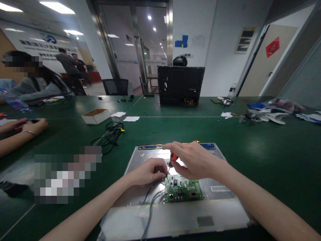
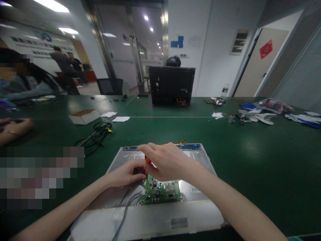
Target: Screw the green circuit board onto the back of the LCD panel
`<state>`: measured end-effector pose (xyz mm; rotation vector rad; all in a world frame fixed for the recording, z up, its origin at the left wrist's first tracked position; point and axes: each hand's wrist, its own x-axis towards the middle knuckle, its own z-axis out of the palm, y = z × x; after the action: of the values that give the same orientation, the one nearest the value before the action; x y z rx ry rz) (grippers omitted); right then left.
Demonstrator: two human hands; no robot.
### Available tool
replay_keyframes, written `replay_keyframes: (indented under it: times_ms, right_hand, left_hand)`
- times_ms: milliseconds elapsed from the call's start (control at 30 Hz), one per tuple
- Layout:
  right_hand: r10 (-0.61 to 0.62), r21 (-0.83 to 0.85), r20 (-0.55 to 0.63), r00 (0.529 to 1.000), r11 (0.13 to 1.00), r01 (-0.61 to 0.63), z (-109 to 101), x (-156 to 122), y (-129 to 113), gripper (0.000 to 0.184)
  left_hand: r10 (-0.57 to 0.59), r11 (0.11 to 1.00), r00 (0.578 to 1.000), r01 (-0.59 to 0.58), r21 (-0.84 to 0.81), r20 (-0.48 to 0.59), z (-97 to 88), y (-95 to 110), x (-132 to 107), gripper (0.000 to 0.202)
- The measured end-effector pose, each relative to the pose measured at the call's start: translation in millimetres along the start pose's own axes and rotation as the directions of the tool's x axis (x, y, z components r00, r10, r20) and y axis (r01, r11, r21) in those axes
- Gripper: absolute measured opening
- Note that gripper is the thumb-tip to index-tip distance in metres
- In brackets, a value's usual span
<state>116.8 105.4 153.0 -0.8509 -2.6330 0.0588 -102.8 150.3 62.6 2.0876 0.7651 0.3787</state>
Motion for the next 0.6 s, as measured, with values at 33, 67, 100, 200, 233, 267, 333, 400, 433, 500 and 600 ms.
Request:
replay_keyframes:
  times_ms: [33,67,100,200,233,267,333,400,433,500,600]
  right_hand:
    - [0.002,-0.01,-0.002,1.0,1.0,-0.002,-0.1,0.3,-0.4,0.039]
    - [0.003,-0.017,-0.002,1.0,1.0,-0.003,-0.2,0.6,-0.8,0.039]
    - [0.003,-0.022,-0.002,1.0,1.0,-0.003,-0.2,0.8,-0.9,0.038]
    - [-0.002,-0.03,-0.01,1.0,1.0,0.002,0.8,1.2,-0.5,0.038]
    - [-0.003,-0.033,-0.015,1.0,0.999,0.003,1.5,1.1,0.0,0.038]
    - [-0.004,-0.036,-0.021,1.0,0.999,0.003,2.2,1.1,0.5,0.038]
    - [-0.006,-0.033,-0.031,1.0,0.999,0.005,3.7,0.8,1.5,0.037]
    - [-0.007,-0.025,-0.042,0.999,1.0,0.006,4.7,0.4,2.2,0.036]
    - [-0.01,-0.02,-0.043,0.999,1.0,0.009,5.0,0.3,2.4,0.036]
    - [-0.014,-0.02,-0.045,0.999,1.0,0.013,4.9,0.2,2.5,0.037]
    - [-0.021,-0.03,-0.035,0.999,0.999,0.02,3.9,0.7,2.4,0.035]
  left_hand:
    - [-0.001,1.0,1.0,0.001,-0.008,0.001,0.0,-0.7,0.0,0.006]
    - [-0.001,1.0,1.0,0.001,-0.012,0.002,0.0,-1.4,0.1,0.006]
    - [-0.002,1.0,1.0,0.002,-0.012,0.004,0.0,-2.2,0.1,0.006]
    - [-0.007,1.0,1.0,0.007,0.0,0.01,0.3,-4.3,0.1,0.007]
    - [-0.006,1.0,1.0,0.006,0.0,0.011,0.4,-4.8,0.1,0.008]
    - [-0.005,1.0,1.0,0.005,-0.001,0.009,0.6,-4.9,0.0,0.008]
    - [0.002,1.0,1.0,-0.002,-0.001,-0.002,0.9,-4.3,-0.4,0.008]
    - [0.01,1.0,1.0,-0.01,0.009,-0.015,0.9,-2.7,-0.8,0.008]
    - [0.012,1.0,1.0,-0.012,0.017,-0.017,0.8,-1.7,-1.0,0.007]
    - [0.008,0.999,1.0,-0.007,0.031,-0.019,0.3,0.1,-1.3,0.007]
    - [-0.006,0.999,1.0,0.006,0.042,-0.021,-0.3,1.9,-1.2,0.006]
